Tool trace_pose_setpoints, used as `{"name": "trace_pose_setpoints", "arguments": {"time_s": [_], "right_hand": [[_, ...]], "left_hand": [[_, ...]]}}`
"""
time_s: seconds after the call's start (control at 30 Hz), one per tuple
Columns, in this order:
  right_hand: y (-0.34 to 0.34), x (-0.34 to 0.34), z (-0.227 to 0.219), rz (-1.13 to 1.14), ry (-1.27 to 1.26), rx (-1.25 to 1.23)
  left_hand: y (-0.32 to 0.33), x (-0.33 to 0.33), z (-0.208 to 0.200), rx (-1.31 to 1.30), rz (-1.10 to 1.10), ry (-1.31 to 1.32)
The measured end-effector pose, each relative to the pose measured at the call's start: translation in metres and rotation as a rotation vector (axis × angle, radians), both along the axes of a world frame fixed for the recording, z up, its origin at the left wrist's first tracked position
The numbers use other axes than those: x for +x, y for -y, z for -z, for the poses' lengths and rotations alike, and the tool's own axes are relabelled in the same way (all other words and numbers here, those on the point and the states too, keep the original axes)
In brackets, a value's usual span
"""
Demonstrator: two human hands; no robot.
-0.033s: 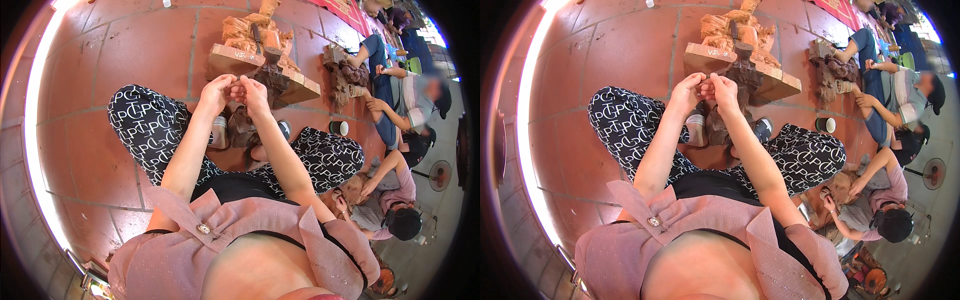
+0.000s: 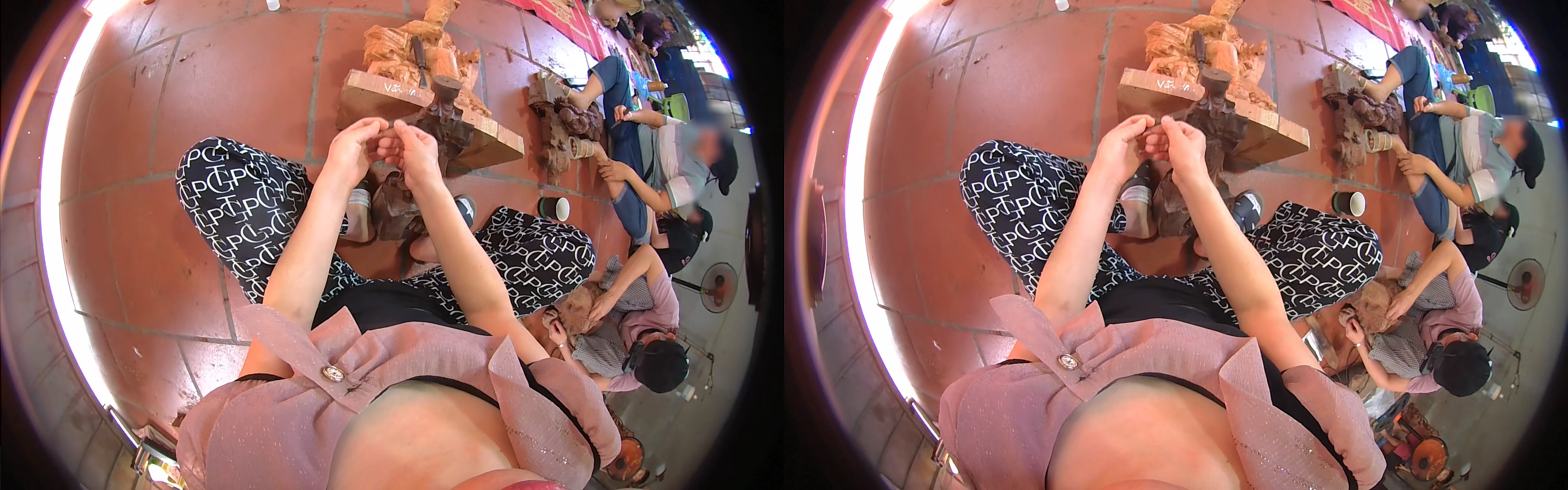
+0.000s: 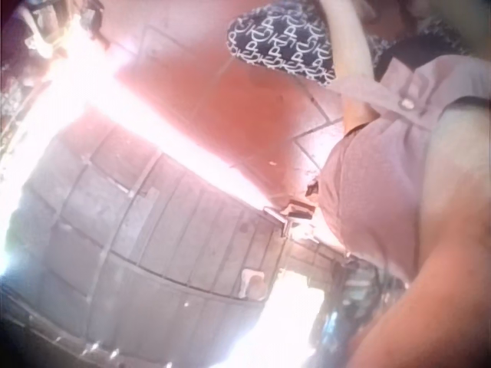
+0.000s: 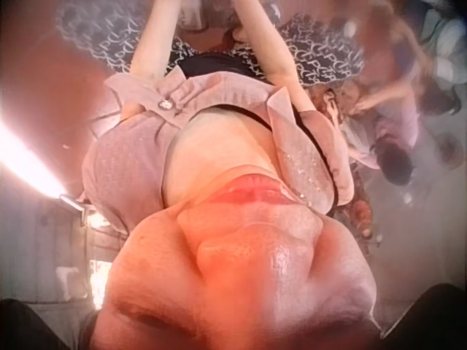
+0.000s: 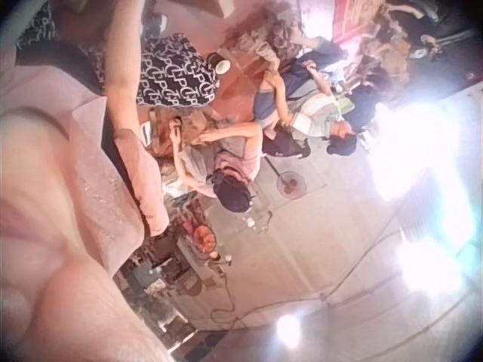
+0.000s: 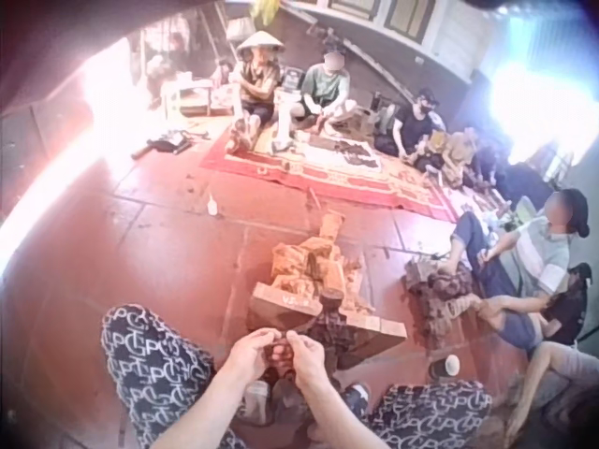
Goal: The person carves a piece of wood using a chisel, shaping it by hand while sitting on the floor. The person rotates the wood to access different sides and continues to refine the shape.
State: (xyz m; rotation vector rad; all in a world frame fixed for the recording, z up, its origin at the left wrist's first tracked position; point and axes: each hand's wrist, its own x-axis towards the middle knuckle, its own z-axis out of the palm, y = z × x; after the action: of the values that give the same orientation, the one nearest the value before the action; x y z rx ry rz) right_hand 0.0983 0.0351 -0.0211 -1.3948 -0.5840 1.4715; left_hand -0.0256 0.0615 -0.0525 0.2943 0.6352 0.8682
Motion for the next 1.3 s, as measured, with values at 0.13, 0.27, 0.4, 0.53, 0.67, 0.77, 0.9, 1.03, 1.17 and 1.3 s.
{"name": "trace_pose_setpoints", "arguments": {"time_s": [0.13, 0.27, 0.4, 0.53, 0.67, 0.77, 0.9, 1.03, 1.17, 1.3], "right_hand": [[-0.006, 0.001, 0.0, 0.058, -0.052, 0.031], [0.005, 0.005, 0.001, 0.017, -0.048, -0.034], [0.006, 0.001, 0.003, 0.013, -0.056, -0.035], [-0.001, 0.01, 0.003, 0.065, -0.066, 0.05], [0.013, 0.009, 0.01, 0.032, -0.118, 0.011], [0.016, 0.005, 0.011, 0.022, -0.096, 0.004], [0.007, 0.01, 0.007, 0.072, -0.126, 0.117], [0.022, 0.017, 0.026, -0.009, -0.061, 0.05], [0.056, -0.001, 0.021, -0.024, -0.135, -0.078], [0.059, 0.003, 0.009, -0.023, -0.15, -0.067]], "left_hand": [[-0.008, 0.005, 0.005, 0.07, -0.002, 0.005], [0.007, -0.001, -0.005, 0.054, 0.009, -0.105], [0.012, -0.006, -0.012, 0.09, -0.027, -0.169], [0.013, 0.009, -0.017, 0.179, -0.082, -0.125], [0.028, 0.007, -0.007, 0.119, -0.062, -0.145], [0.033, 0.0, -0.016, 0.125, -0.047, -0.223], [0.022, 0.015, -0.021, 0.289, -0.085, -0.152], [0.044, 0.01, -0.019, 0.235, -0.149, -0.226], [0.07, -0.006, -0.007, 0.319, -0.083, -0.275], [0.077, 0.005, -0.027, 0.32, -0.13, -0.293]]}}
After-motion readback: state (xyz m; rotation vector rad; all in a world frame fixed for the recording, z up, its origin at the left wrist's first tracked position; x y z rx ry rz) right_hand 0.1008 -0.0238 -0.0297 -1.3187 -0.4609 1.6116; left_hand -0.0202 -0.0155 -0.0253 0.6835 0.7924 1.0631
